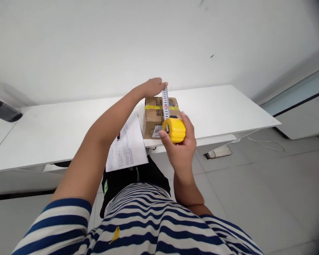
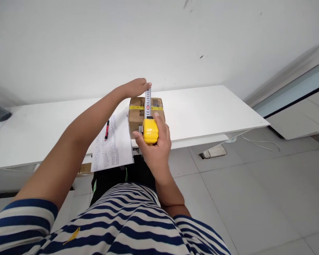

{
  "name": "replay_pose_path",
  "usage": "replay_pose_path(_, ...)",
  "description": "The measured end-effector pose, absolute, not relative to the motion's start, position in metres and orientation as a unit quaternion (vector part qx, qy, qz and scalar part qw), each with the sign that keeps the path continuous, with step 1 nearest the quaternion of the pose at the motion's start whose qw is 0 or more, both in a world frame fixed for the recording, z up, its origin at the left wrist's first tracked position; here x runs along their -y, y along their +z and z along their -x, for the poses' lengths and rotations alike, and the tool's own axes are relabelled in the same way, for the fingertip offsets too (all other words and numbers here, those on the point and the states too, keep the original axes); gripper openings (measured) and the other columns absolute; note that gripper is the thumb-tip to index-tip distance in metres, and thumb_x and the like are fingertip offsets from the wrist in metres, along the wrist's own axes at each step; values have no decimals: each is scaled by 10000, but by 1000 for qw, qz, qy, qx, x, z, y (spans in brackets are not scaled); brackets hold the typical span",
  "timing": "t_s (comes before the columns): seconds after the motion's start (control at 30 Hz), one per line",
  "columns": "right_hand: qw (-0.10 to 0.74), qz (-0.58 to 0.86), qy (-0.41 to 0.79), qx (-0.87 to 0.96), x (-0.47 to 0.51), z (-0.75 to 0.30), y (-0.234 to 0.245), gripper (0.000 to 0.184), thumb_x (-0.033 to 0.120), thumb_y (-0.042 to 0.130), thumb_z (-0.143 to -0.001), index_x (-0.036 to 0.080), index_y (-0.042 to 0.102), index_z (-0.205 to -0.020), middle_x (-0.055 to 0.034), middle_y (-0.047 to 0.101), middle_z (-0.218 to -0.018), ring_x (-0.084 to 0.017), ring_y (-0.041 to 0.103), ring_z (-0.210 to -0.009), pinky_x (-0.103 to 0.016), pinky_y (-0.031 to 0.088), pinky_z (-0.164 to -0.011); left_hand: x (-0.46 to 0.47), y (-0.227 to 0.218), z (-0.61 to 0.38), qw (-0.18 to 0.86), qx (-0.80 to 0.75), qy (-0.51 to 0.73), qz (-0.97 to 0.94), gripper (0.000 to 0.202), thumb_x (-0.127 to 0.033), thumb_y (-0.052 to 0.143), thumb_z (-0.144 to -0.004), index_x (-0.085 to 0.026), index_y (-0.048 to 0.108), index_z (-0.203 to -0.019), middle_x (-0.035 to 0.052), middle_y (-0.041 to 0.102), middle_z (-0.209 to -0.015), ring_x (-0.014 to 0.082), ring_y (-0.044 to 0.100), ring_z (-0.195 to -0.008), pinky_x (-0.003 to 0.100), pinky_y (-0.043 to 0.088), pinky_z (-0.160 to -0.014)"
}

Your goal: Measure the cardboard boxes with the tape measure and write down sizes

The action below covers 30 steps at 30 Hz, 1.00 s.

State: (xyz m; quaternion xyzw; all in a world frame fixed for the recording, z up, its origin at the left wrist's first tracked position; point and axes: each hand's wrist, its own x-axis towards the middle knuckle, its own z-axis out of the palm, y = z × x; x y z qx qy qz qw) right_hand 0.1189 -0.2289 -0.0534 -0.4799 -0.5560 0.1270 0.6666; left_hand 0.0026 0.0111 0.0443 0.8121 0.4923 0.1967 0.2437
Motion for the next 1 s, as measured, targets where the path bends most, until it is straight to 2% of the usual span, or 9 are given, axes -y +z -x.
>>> replay_pose_path(0.13, 645, 499, 146, 560, 227, -112, -52, 683, 602, 868, -806, 374, 649, -1411, -91, 700, -1407, -329, 703, -1268, -600, 599, -1115, -10, 24, 5, 214, -491, 143, -832, 335, -493, 545, -1014, -204, 578, -846, 112, 688, -1008, 260, 610, -1003, 388, 442, -961)
replay_pose_path(0.3, 633, 525, 163, 545, 209, -111, -56, 721, 608, 863, -787, 355, 615, -1415, -102, 690, -1422, -335, 714, -1231, -597, 618, -1061, -3, 12, 11, 256, -487, 209, -808, 341, -476, 583, -1001, -229, 520, -774, 51, 627, -862, 199, 539, -817, 343, 404, -809)
replay_pose_path(0.43, 643, 521, 154, 540, 196, -108, -61, 700, 601, 856, -783, 370, 599, -1392, -88, 679, -1418, -338, 706, -1233, -612, 614, -1056, -1, 11, 8, 252, -488, 223, -805, 384, -438, 621, -1001, -230, 477, -713, 34, 579, -809, 184, 495, -778, 339, 382, -776)
replay_pose_path(0.57, 644, 518, 152, 541, 195, -107, -63, 704, 619, 853, -781, 364, 592, -1384, -87, 670, -1423, -340, 697, -1240, -612, 622, -1040, 1, 12, 7, 245, -483, 224, -810, 374, -404, 624, -1011, -229, 466, -720, 33, 582, -824, 188, 499, -791, 341, 377, -778)
replay_pose_path(0.7, 638, 518, 163, 546, 198, -107, -62, 702, 626, 840, -800, 357, 584, -1396, -85, 680, -1410, -326, 694, -1253, -611, 606, -1095, 0, 10, 9, 224, -472, 240, -818, 376, -402, 594, -1032, -230, 449, -731, 46, 584, -854, 212, 539, -854, 355, 396, -822)
replay_pose_path(0.9, 654, 503, 131, 551, 192, -109, -75, 715, 615, 811, -840, 387, 565, -1471, -92, 628, -1502, -335, 625, -1416, -642, 538, -1199, 30, 25, 5, 192, -468, 298, -809, 295, -441, 600, -1041, -228, 580, -838, 90, 636, -1002, 297, 588, -1107, 397, 429, -964)
replay_pose_path(1.0, 686, 499, 125, 515, 187, -113, -85, 756, 581, 800, -865, 381, 520, -1539, -103, 607, -1534, -344, 613, -1454, -668, 527, -1202, 66, 36, 0, 181, -438, 284, -834, 282, -426, 608, -1035, -223, 613, -839, 91, 644, -1025, 308, 601, -1140, 421, 426, -1011)
